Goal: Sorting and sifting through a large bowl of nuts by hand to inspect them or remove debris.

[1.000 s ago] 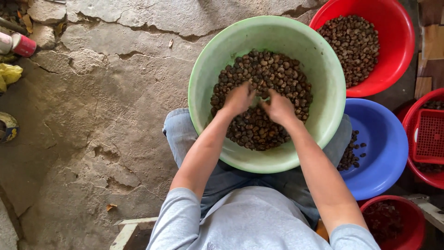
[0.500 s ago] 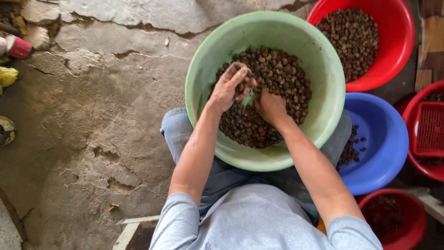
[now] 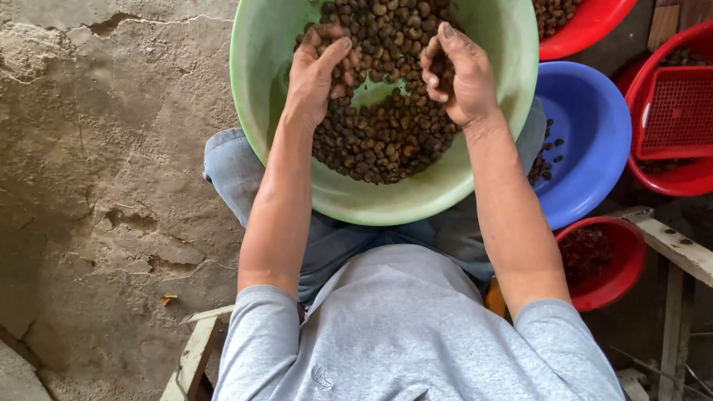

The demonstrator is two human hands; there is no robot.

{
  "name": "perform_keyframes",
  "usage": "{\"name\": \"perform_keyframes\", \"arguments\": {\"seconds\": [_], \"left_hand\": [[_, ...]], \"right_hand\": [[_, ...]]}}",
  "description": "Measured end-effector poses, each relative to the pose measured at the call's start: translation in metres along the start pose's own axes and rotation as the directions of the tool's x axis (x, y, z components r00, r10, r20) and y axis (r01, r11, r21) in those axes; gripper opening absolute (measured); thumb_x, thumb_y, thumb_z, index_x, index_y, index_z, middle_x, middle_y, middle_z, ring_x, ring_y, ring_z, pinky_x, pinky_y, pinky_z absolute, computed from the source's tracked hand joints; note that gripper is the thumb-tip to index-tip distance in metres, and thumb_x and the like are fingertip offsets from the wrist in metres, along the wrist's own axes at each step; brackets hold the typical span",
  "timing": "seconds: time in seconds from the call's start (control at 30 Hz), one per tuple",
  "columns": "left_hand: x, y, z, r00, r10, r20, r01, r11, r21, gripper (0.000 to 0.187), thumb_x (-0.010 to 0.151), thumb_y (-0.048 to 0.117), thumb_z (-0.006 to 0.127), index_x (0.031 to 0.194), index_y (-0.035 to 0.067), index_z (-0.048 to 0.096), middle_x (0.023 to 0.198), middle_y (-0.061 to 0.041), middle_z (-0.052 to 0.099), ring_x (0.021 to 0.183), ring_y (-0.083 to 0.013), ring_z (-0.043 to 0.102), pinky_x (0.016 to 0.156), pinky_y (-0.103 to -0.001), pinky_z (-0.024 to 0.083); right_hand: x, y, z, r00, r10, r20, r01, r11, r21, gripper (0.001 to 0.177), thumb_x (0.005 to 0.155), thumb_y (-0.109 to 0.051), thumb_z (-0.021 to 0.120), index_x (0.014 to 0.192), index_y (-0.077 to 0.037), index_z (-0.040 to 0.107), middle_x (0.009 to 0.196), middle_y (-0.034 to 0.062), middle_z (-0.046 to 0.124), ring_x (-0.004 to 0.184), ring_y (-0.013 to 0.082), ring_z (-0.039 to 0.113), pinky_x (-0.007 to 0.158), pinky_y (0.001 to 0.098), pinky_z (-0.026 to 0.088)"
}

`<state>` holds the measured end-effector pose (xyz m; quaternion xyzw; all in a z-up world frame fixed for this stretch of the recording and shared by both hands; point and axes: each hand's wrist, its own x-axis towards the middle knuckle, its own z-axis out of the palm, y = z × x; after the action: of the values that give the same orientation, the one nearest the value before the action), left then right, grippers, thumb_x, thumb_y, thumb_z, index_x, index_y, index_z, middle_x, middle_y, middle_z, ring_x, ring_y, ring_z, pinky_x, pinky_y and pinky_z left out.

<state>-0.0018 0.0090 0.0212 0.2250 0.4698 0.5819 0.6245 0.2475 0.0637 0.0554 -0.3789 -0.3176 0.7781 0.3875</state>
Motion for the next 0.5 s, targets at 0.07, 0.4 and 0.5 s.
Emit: {"name": "perform_keyframes", "arguments": {"seconds": [0.07, 0.4, 0.5], "left_hand": [[0.003, -0.006, 0.002, 1.0, -0.029, 0.001, 0.028, 0.994, 0.108, 0.017, 0.099, 0.014, 0.07, 0.115, 0.011, 0.064, 0.081, -0.005, 0.071, 0.056, -0.0116, 0.061, 0.041, -0.022, 0.033], [0.023, -0.088, -0.017, 0.996, -0.009, 0.093, -0.089, -0.389, 0.917, 0.043, 0.095, 0.01, 0.055, 0.137, 0.0, 0.054, 0.079, -0.017, 0.074, 0.065, -0.0381, 0.072, 0.055, -0.05, 0.055], [0.023, -0.101, -0.016, 0.986, 0.022, 0.165, -0.141, -0.41, 0.901, 0.019, 0.098, 0.012, 0.052, 0.115, 0.004, 0.055, 0.074, -0.017, 0.073, 0.061, -0.0382, 0.071, 0.054, -0.05, 0.056]], "right_hand": [[0.001, 0.003, -0.001, 0.999, 0.011, -0.05, -0.015, 0.998, -0.067, 0.033, 0.095, -0.042, 0.074, 0.089, -0.011, 0.067, 0.074, 0.0017, 0.065, 0.049, 0.0059, 0.051, 0.037, 0.0183, 0.033], [0.002, 0.024, -0.005, 0.99, 0.074, -0.12, -0.109, 0.943, -0.314, 0.02, 0.1, -0.026, 0.074, 0.105, -0.008, 0.068, 0.075, 0.0001, 0.063, 0.052, 0.0063, 0.055, 0.04, 0.019, 0.039], [0.007, 0.029, 0.005, 0.987, 0.07, -0.148, -0.131, 0.878, -0.459, 0.014, 0.103, -0.021, 0.071, 0.109, -0.009, 0.068, 0.07, -0.0039, 0.059, 0.047, 0.0026, 0.047, 0.037, 0.0184, 0.034]]}}
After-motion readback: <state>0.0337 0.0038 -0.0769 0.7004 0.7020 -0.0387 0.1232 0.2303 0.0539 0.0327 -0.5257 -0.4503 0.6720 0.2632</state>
